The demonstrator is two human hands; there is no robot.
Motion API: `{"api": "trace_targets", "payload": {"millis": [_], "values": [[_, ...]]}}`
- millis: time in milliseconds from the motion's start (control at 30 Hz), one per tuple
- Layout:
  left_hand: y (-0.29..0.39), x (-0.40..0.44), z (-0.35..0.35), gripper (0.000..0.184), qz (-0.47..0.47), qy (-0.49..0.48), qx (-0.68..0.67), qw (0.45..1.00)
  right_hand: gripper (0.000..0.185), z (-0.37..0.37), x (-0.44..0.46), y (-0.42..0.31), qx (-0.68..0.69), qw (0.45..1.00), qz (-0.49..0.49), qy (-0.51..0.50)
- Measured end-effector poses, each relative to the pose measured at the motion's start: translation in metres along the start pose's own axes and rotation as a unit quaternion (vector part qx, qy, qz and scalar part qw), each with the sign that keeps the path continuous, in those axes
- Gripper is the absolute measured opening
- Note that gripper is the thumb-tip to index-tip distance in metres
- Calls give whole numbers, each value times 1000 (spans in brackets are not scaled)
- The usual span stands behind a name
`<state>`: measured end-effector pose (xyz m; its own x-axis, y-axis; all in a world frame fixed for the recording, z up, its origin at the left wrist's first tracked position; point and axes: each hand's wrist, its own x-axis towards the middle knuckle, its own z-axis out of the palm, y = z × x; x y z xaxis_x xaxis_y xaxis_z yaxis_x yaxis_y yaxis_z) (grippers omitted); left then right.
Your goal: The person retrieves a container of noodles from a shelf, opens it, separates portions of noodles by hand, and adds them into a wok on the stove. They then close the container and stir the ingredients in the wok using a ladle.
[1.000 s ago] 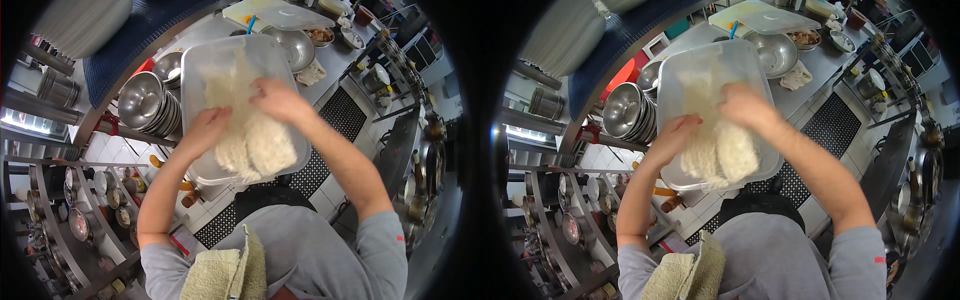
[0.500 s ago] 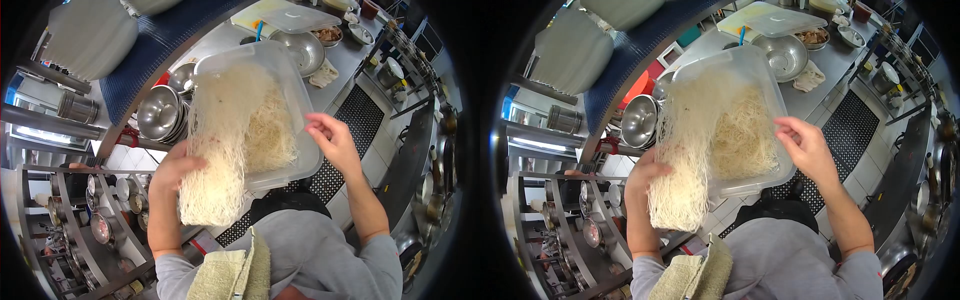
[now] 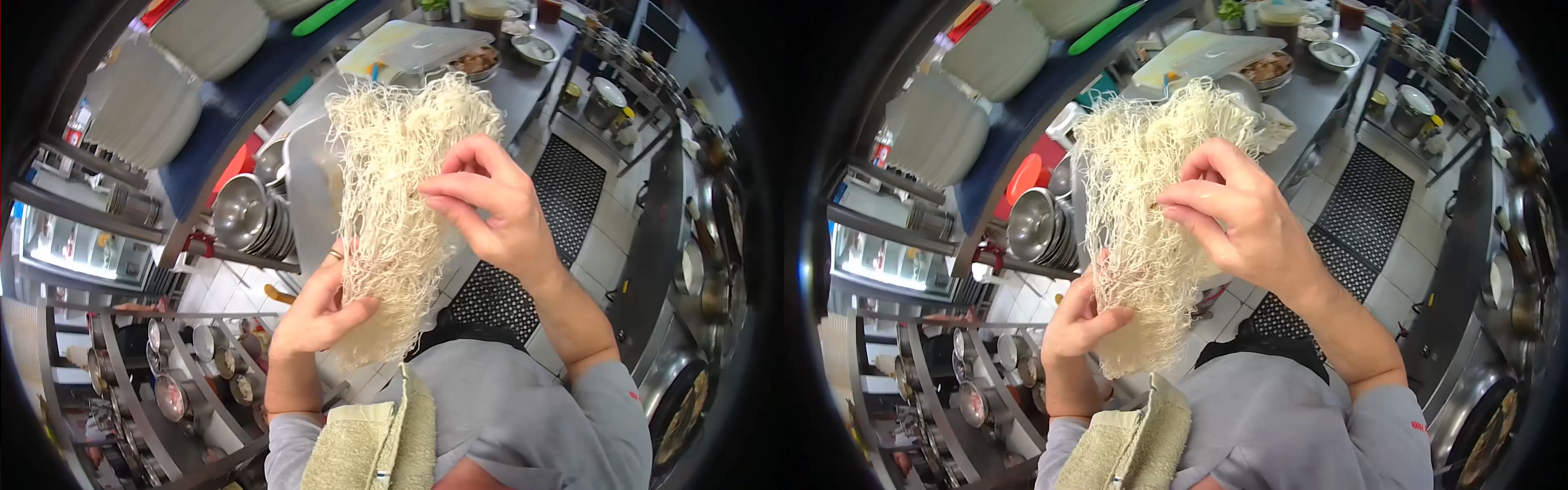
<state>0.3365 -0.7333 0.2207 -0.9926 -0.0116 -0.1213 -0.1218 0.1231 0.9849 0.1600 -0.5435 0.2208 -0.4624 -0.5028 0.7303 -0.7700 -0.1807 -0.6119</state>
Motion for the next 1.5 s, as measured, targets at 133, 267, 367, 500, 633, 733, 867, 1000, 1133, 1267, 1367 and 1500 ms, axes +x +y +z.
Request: {"api": "trace_targets", "payload": {"millis": [133, 267, 367, 500, 633, 733, 867, 1000, 1133, 1267, 1367, 1500], "values": [[-7, 35, 55, 47, 40, -39, -24, 998, 19, -57, -29, -21, -110, 987, 107, 46], [-36, 91, 124, 52, 74, -111, 23, 991, 38, -106, -89, -8, -64, 951, 264, 148], [-51, 136, 189, 54, 52, -186, -43, 980, 42, -150, -133, 10, 80, 917, 293, 259], [-66, 178, 281, 44, -24, -230, -179, 956, 51, -207, -199, 24, 138, 900, 312, 272], [-74, 207, 330, 31, -85, -246, -246, 934, 55, -235, -237, 32, 169, 864, 345, 326], [-71, 215, 366, 29, -83, -269, -228, 932, 58, -264, -265, 28, 156, 849, 370, 345], [-71, 235, 382, 35, -92, -323, -204, 920, 62, -284, -276, 21, 132, 839, 409, 334], [-72, 253, 394, 32, -100, -375, -209, 898, 61, -291, -285, 26, 145, 818, 412, 374], [-78, 263, 401, 32, -126, -412, -207, 878, 53, -291, -292, 27, 120, 806, 428, 391], [-77, 260, 401, 35, -118, -430, -206, 871, 34, -278, -304, 31, 127, 805, 408, 413], [-76, 261, 400, 35, -125, -445, -209, 862, 16, -274, -314, 35, 15, 829, 384, 405], [-79, 262, 398, 35, -138, -460, -205, 853, 10, -273, -297, 12, 3, 820, 418, 390]]}}
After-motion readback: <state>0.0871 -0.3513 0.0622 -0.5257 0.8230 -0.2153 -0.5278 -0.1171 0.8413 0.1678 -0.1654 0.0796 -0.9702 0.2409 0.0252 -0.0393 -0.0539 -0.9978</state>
